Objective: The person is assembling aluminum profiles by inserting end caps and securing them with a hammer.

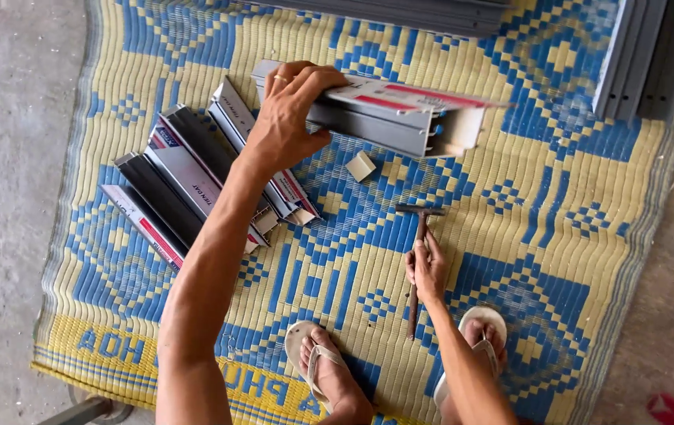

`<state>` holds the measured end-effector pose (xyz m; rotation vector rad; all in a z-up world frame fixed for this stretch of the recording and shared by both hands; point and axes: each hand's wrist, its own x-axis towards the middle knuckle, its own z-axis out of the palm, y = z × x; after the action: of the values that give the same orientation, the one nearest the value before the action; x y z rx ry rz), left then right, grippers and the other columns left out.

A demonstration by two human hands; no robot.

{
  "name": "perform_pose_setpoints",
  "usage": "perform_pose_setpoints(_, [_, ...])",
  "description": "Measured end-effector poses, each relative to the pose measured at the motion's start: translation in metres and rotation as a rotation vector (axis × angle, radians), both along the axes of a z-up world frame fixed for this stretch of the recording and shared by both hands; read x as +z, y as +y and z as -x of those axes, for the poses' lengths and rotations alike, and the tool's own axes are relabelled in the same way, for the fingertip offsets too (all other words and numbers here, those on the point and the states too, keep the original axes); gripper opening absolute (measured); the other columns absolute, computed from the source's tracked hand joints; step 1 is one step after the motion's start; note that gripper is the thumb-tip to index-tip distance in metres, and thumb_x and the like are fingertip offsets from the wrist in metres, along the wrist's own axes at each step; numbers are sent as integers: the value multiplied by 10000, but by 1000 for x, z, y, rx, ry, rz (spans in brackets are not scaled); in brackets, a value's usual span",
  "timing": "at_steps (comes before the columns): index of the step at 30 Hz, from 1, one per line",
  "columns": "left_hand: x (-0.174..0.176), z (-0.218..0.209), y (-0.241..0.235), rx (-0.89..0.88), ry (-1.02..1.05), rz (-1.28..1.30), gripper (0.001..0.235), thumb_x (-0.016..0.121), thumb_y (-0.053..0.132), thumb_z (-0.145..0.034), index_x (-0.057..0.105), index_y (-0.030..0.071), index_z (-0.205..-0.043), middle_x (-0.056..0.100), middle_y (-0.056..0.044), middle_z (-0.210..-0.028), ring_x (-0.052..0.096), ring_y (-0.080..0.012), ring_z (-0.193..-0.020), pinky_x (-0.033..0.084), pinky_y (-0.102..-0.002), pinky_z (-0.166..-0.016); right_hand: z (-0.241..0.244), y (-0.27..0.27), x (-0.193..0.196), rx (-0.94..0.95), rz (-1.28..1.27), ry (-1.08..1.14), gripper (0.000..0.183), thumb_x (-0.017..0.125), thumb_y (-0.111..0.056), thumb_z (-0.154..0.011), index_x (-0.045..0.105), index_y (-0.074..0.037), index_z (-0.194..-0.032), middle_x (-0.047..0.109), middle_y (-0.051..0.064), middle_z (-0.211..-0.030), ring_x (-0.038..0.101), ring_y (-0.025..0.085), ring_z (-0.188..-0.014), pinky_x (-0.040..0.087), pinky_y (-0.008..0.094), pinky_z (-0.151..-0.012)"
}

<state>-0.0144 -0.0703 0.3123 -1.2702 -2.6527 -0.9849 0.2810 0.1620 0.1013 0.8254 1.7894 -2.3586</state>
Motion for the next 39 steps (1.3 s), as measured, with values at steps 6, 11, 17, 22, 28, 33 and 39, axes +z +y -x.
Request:
perform_pose_setpoints(6, [-20,-1,-10,-69,-12,9,683,821,40,-827,509,114,-1431,559,-141,-1434,377,-394,-1411,166,-667,-1219,-4,0,-10,9,-5,35,477,475,-222,-1094,440,-166,-1567,595,17,-619,420,59,-364,321,193,-307])
perform_pose_setpoints(11, [-22,-4,-13,-86,-68,20,684,797,-6,-843,499,141,-1440,522,-141,-1466,335,-425,-1451,114,-706,-1229,-6,1,-12,12,-19,37,484,477,-232,-1096,430,-159,-1571,608,13,-635,429,56,-372,331,188,-306])
perform_pose_setpoints(17, [-24,-5,-16,-95,-96,4,686,789,-19,-857,482,159,-1444,496,-140,-1476,315,-447,-1454,143,-716,-1231,-7,1,-16,15,-25,35,495,482,-258,-1093,421,-160,-1574,615,10,-640,430,53,-371,331,186,-305])
perform_pose_setpoints(22, [-28,-7,-18,-107,-114,-32,691,772,-39,-854,469,164,-1442,474,-135,-1479,314,-460,-1433,209,-712,-1229,-5,0,-11,15,-26,46,495,485,-256,-1092,424,-156,-1573,615,12,-639,435,56,-375,337,188,-309])
perform_pose_setpoints(28, [-33,-7,-18,-108,-130,-32,693,759,-17,-838,478,168,-1444,495,-128,-1468,314,-454,-1464,111,-734,-1234,-6,0,-13,10,-1,27,512,474,-253,-1092,398,-151,-1588,613,21,-648,436,58,-384,330,187,-315])
perform_pose_setpoints(33, [-38,-7,-18,-121,-145,-43,686,778,-17,-834,483,158,-1428,496,-142,-1462,308,-467,-1472,124,-738,-1235,-6,0,-11,12,-12,-17,539,500,-309,-1073,407,-161,-1583,601,4,-641,428,56,-388,328,187,-319])
perform_pose_setpoints(39, [-54,-12,-20,-132,-266,-349,685,802,-85,-639,655,120,-1276,641,-164,-1305,454,-468,-1393,146,-682,-1214,-5,-7,-16,-122,-53,-17,478,509,-234,-1083,434,-54,-1519,577,120,-621,460,119,-322,310,204,-234])
